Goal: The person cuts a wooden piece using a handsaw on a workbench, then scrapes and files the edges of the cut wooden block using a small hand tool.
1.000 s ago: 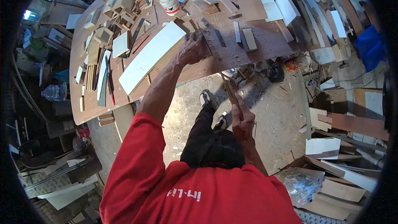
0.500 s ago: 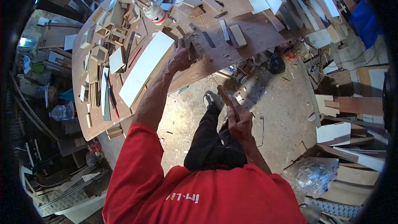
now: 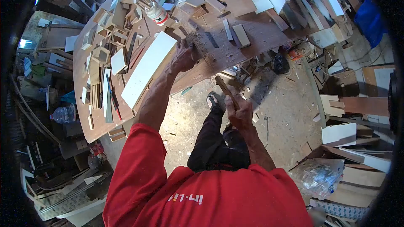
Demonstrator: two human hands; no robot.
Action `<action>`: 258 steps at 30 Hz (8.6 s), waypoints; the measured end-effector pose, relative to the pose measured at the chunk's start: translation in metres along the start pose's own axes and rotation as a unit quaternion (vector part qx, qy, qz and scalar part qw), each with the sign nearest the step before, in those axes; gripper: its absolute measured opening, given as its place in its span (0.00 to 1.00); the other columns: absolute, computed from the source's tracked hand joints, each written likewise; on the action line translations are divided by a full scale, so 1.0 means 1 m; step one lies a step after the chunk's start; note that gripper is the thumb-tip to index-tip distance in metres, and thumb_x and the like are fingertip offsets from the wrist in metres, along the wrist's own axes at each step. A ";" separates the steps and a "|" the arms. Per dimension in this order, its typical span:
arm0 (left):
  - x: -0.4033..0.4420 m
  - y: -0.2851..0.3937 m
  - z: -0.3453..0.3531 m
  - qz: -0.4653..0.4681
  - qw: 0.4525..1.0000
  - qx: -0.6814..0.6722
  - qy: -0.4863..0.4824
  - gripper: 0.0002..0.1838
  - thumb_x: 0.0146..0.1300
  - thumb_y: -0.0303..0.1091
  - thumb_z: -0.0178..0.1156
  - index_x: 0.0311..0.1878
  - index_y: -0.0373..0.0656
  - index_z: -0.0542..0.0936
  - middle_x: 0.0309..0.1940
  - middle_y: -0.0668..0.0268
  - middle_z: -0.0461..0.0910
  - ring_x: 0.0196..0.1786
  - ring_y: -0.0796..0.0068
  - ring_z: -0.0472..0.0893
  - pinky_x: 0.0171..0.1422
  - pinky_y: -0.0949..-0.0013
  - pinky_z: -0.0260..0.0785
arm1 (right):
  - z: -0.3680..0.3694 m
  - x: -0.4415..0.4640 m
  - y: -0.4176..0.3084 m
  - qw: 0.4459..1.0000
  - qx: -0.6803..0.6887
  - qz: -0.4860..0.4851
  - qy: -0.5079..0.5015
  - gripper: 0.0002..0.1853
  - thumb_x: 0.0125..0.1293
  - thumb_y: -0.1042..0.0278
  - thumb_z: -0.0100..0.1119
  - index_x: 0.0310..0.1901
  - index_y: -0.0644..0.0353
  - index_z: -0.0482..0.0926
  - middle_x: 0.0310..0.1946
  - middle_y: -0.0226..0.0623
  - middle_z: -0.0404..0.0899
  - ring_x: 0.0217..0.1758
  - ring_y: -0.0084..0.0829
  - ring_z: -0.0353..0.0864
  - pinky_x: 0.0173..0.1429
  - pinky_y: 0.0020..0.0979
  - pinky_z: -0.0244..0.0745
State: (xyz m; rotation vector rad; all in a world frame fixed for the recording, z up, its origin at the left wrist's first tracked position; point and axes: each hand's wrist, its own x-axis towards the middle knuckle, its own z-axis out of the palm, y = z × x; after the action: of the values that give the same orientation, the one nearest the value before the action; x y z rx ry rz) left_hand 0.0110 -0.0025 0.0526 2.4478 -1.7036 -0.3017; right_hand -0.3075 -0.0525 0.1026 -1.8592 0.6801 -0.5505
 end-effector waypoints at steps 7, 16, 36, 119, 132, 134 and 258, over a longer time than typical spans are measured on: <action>0.005 -0.002 -0.001 -0.017 0.999 0.006 -0.048 0.41 0.49 0.42 0.70 0.62 0.27 0.65 0.59 0.33 0.66 0.68 0.35 0.56 0.72 0.43 0.48 | -0.001 -0.007 -0.002 1.000 0.011 0.001 0.009 0.20 0.67 0.67 0.52 0.58 0.63 0.75 0.30 0.48 0.83 0.23 0.30 0.80 0.30 0.32 0.75; 0.001 0.005 -0.009 -0.018 0.996 0.027 -0.083 0.37 0.49 0.43 0.69 0.59 0.30 0.70 0.56 0.39 0.71 0.65 0.37 0.59 0.72 0.44 0.48 | 0.005 -0.011 0.006 1.000 -0.010 0.007 0.002 0.19 0.67 0.68 0.52 0.58 0.63 0.75 0.31 0.49 0.83 0.28 0.34 0.84 0.32 0.34 0.76; 0.001 0.002 -0.010 -0.008 0.998 0.020 -0.058 0.35 0.49 0.44 0.68 0.56 0.30 0.73 0.54 0.40 0.73 0.64 0.41 0.61 0.69 0.45 0.52 | 0.023 -0.002 0.018 0.999 -0.001 -0.019 0.030 0.18 0.66 0.67 0.54 0.56 0.61 0.77 0.27 0.47 0.83 0.24 0.32 0.83 0.30 0.33 0.76; 0.001 -0.014 0.020 -0.025 0.998 0.066 0.001 0.13 0.48 0.37 0.60 0.31 0.37 0.85 0.42 0.49 0.81 0.67 0.43 0.65 0.72 0.40 0.52 | 0.018 0.010 -0.023 1.000 -0.017 0.009 -0.020 0.19 0.72 0.69 0.46 0.61 0.66 0.74 0.51 0.50 0.81 0.52 0.36 0.81 0.55 0.31 0.74; 0.000 -0.001 -0.010 -0.038 0.994 0.068 -0.072 0.10 0.46 0.34 0.61 0.27 0.38 0.85 0.41 0.49 0.80 0.65 0.44 0.63 0.71 0.39 0.50 | 0.029 0.021 -0.019 0.999 -0.021 -0.034 -0.010 0.19 0.71 0.68 0.47 0.60 0.64 0.75 0.43 0.51 0.83 0.38 0.30 0.82 0.41 0.31 0.75; 0.004 -0.005 -0.011 -0.052 0.993 0.058 -0.084 0.09 0.46 0.35 0.63 0.26 0.38 0.84 0.40 0.46 0.78 0.64 0.45 0.62 0.72 0.42 0.47 | 0.008 -0.011 -0.023 1.000 -0.002 0.018 -0.018 0.19 0.71 0.69 0.47 0.60 0.65 0.75 0.45 0.52 0.83 0.41 0.32 0.82 0.44 0.31 0.75; 0.019 -0.004 0.061 -0.297 0.905 -0.061 0.300 0.30 0.40 0.32 0.66 0.54 0.50 0.74 0.55 0.59 0.70 0.64 0.53 0.64 0.64 0.50 0.61 | 0.049 0.035 -0.006 1.000 -0.005 0.008 0.002 0.18 0.70 0.69 0.49 0.59 0.65 0.76 0.44 0.47 0.83 0.39 0.29 0.82 0.42 0.30 0.76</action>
State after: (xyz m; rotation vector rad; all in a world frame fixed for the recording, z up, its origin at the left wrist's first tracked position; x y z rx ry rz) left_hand 0.0058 -0.0195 -0.0092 2.5274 -0.6608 0.2635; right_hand -0.2486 -0.0415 0.0926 -1.8605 0.7002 -0.5418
